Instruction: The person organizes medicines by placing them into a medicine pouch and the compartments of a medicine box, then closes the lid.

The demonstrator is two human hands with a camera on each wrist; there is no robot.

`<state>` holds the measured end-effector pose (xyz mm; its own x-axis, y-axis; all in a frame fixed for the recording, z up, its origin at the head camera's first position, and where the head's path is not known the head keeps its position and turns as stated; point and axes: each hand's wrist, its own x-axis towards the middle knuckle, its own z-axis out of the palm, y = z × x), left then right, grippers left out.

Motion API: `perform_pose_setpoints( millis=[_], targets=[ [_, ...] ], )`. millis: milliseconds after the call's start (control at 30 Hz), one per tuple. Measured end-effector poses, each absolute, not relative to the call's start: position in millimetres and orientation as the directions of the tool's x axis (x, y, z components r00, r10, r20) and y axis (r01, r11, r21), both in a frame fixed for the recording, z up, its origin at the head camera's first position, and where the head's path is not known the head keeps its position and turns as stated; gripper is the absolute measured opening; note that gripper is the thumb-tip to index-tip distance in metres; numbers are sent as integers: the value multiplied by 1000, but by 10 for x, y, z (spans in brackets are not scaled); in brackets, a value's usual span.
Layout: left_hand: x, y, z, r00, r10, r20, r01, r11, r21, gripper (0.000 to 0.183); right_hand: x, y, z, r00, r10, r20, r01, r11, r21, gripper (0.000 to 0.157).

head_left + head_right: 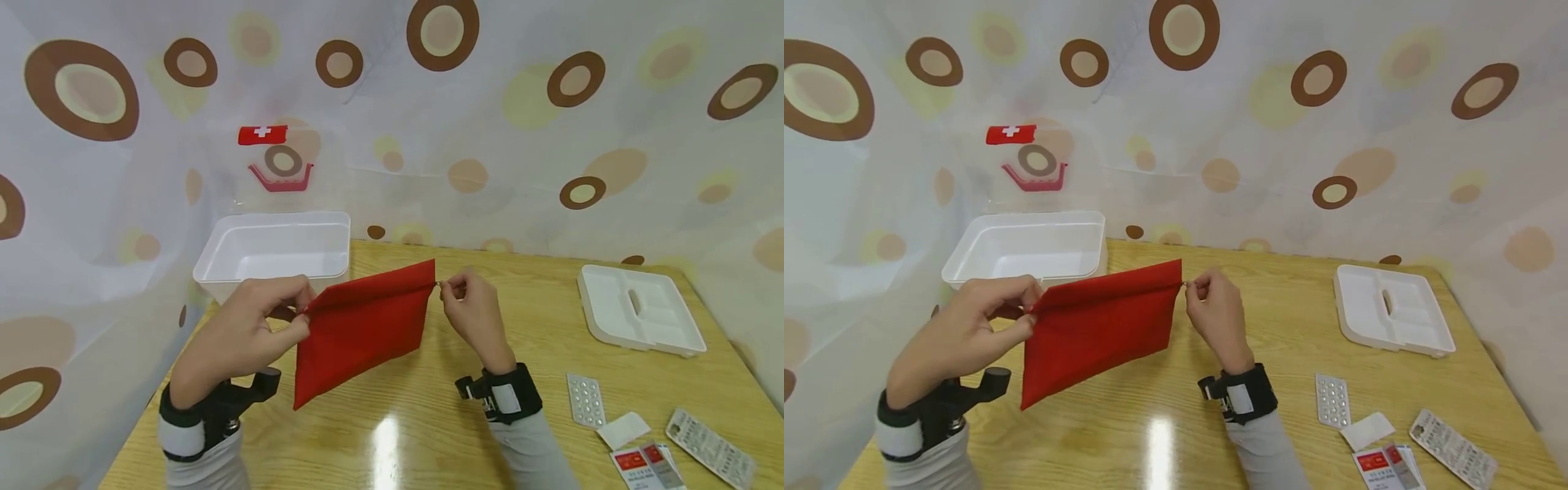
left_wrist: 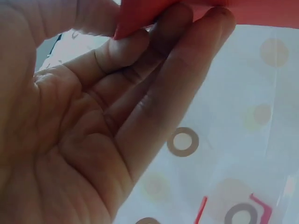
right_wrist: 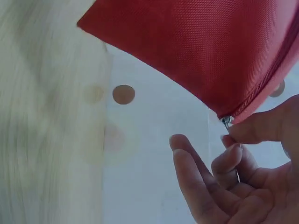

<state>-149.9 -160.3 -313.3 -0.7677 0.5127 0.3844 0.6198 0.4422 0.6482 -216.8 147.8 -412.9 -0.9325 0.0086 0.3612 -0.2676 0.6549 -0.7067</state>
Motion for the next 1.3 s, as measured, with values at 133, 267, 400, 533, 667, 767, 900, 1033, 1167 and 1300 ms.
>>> perform_pose_setpoints(
  millis=[133,267,400,533,667,767,900,1033,1167,1300],
  targets=[
    [-1537,-1625,-3137,-791,461,402,606,498,621,11,-2203,1463,-4159,-955,-50,291,-278,488,-827,17],
    [-1534,-1647,-3130,-782,358,511,617,567,546,6,-2179,1418,-4128,-974,-170,148,-176,162,-971,26],
    [-1507,-1667,-3102,-720,277,637,649,595,475,8,-2147,1364,-4113,-959,-275,74,-80,10,-997,41],
    [-1521,-1723,-3075,-687,150,711,642,584,497,11,-2142,1303,-4146,-954,-290,81,-84,0,-996,56],
    [-1592,-1798,-3100,-691,-21,723,597,548,586,15,-2111,1207,-4188,-932,-350,90,-96,1,-995,53],
    [-1663,-1833,-3152,-670,-190,717,528,557,641,21,-2068,1098,-4193,-929,-349,123,-117,-38,-992,43],
    [-1761,-1858,-3237,-595,-411,691,419,575,703,23,-2076,927,-4172,-959,-226,173,-160,-74,-984,37],
    [-1872,-1870,-3339,-623,-446,642,402,522,753,22,-2170,770,-4108,-968,-85,235,-223,-130,-966,38],
    [-1967,-1942,-3440,-718,-346,604,381,530,757,36,-2296,593,-4045,-963,-23,270,-261,-188,-947,38],
    [-2085,-2028,-3568,-735,-308,604,367,568,736,57,-2400,390,-4035,-951,-69,300,-277,-238,-931,43]
  ],
)
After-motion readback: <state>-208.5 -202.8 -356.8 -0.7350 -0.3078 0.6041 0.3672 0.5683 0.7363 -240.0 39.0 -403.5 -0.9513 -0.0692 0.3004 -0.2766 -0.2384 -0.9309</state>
